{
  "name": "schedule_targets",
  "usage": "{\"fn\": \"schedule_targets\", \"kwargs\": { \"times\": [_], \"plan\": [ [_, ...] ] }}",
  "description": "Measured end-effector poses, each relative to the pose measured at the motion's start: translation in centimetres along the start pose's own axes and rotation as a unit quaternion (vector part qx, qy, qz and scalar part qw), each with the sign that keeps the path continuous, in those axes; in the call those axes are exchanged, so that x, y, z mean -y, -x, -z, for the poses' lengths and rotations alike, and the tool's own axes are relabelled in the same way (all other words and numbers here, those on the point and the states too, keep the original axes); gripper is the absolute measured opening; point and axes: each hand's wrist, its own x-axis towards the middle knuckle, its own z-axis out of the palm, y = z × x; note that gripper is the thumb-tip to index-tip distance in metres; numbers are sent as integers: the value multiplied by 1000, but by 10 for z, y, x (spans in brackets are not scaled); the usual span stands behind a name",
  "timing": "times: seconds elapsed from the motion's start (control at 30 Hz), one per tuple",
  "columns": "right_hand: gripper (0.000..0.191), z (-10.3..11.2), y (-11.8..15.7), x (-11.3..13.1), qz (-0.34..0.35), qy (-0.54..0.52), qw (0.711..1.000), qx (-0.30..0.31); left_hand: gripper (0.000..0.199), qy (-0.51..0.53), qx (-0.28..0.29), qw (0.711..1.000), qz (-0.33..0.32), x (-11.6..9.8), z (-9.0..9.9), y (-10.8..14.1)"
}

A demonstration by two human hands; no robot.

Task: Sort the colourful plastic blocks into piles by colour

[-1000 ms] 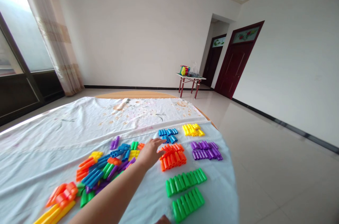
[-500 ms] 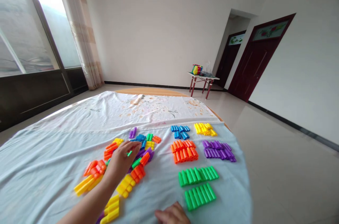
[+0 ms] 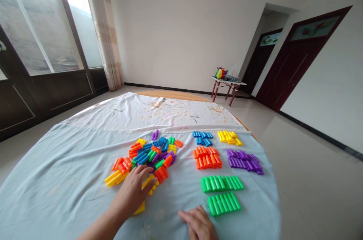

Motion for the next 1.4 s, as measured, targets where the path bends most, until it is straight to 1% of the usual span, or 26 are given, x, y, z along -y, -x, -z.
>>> {"fn": "schedule_targets", "kwargs": {
  "times": [0.1, 0.23, 0.37, 0.47, 0.57, 0.63, 0.73, 0.83, 0.93, 1.0, 1.1, 1.17, 1.3, 1.4],
  "plan": [
    [36, -1, 1, -3, 15, -8, 1000, -8, 40, -28, 22, 999, -8, 10, -8, 7],
    [35, 4, -3, 1, 10, -14, 1000, 0, 46, -35, 52, 997, -41, 30, -15, 14],
    [37, 16, -15, 14, -1, -2, 999, 32, 48, -29, 79, 995, -56, 41, -13, 9],
    [37, 21, -21, 21, -10, 10, 999, 29, 38, -25, 76, 996, -50, 39, -7, 0],
    [39, 20, -21, 20, -15, 19, 999, 22, 31, -13, 69, 996, -50, 33, -2, -7],
    [39, 18, -20, 19, -14, 21, 999, 26, 32, -6, 65, 996, -52, 26, 0, -9],
    [40, 17, -19, 20, -29, 14, 999, 35, 35, -4, 36, 998, -49, 9, 1, -7],
    [42, 19, -19, 24, -45, 2, 998, 44, 39, -9, 19, 999, -39, -16, -4, -3],
    [42, 22, -21, 29, -51, -5, 997, 51, 39, -19, 27, 999, -36, -38, -14, -1],
    [42, 24, -21, 30, -57, -6, 997, 54, 36, -38, 42, 998, -29, -48, -21, 0],
    [40, 25, -21, 31, -61, 0, 996, 61, 40, -65, 69, 995, -19, -56, -27, -1],
    [38, 26, -21, 30, -61, 2, 996, 64, 46, -64, 75, 995, -26, -58, -27, 0],
    [40, 26, -20, 29, -67, -1, 996, 53, 41, -18, 88, 995, -51, -60, -21, 4],
    [47, 24, -25, 32, -95, 10, 994, 47, 38, 39, 102, 993, -39, -62, -15, 12]
  ]
}}
